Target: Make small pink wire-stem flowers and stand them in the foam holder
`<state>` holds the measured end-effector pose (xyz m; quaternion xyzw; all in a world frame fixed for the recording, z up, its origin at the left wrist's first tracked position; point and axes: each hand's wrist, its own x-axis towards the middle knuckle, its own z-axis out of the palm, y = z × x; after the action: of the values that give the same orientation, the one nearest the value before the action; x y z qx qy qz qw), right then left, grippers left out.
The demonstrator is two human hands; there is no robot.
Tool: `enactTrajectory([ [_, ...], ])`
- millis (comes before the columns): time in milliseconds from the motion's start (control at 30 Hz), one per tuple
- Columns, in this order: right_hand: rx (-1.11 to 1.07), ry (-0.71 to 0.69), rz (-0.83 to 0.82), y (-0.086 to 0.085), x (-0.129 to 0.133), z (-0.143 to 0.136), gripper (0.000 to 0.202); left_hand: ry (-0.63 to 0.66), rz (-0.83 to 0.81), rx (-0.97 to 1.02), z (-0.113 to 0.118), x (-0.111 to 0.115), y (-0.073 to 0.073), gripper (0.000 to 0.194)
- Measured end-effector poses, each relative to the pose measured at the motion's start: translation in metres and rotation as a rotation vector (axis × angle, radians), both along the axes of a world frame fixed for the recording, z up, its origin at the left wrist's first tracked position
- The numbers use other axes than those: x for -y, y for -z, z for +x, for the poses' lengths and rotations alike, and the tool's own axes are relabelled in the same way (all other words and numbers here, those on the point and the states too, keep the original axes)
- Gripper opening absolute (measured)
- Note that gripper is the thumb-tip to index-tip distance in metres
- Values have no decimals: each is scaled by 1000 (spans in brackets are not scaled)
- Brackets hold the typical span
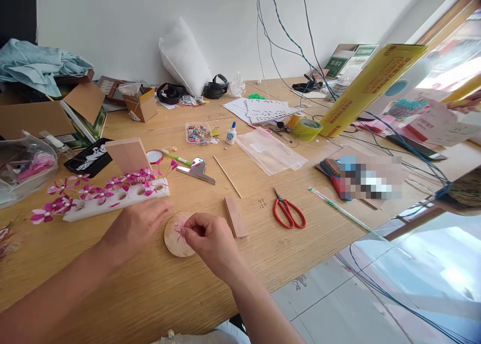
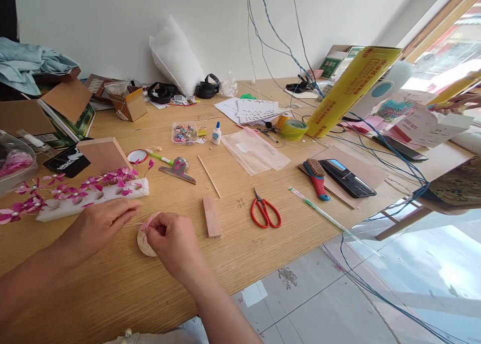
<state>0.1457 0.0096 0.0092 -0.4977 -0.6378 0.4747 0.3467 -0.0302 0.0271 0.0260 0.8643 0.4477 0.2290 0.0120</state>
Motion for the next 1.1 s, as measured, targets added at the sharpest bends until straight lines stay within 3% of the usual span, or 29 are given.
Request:
enactTrajectory([
  [100, -100, 1, -174, 1, -4, 4, 13, -222, -28, 257, -2, -1, -13, 19],
  [167, -146, -2, -230, 3, -6, 7, 13, -245, 4, 375, -1, 8, -23, 21],
  [233, -180, -1, -253, 5, -7, 9, 13, -91, 66, 315, 0, 19, -27, 21],
  [333, -178, 8, -239, 5, -6, 8, 14, 182, 175, 69, 3, 30, -20, 29],
  [433, -151, 4, -185, 4, -4, 5, 15, 218, 189, -57, 6, 26, -7, 32],
  [600, -127, 17, -118, 4, 0, 1, 16, 237, 86, 39, 11, 11, 0, 16],
  [933, -247, -20, -251, 7, -2, 8, 12, -58, -484, 368, 12, -1, 3, 16],
  [1000, -293, -27, -281, 9, -2, 10, 13, -94, -474, 380, 10, -4, 3, 14],
  [1100, -281, -12, -278, 11, -3, 12, 13, -209, -240, 391, 7, -1, -7, 10],
])
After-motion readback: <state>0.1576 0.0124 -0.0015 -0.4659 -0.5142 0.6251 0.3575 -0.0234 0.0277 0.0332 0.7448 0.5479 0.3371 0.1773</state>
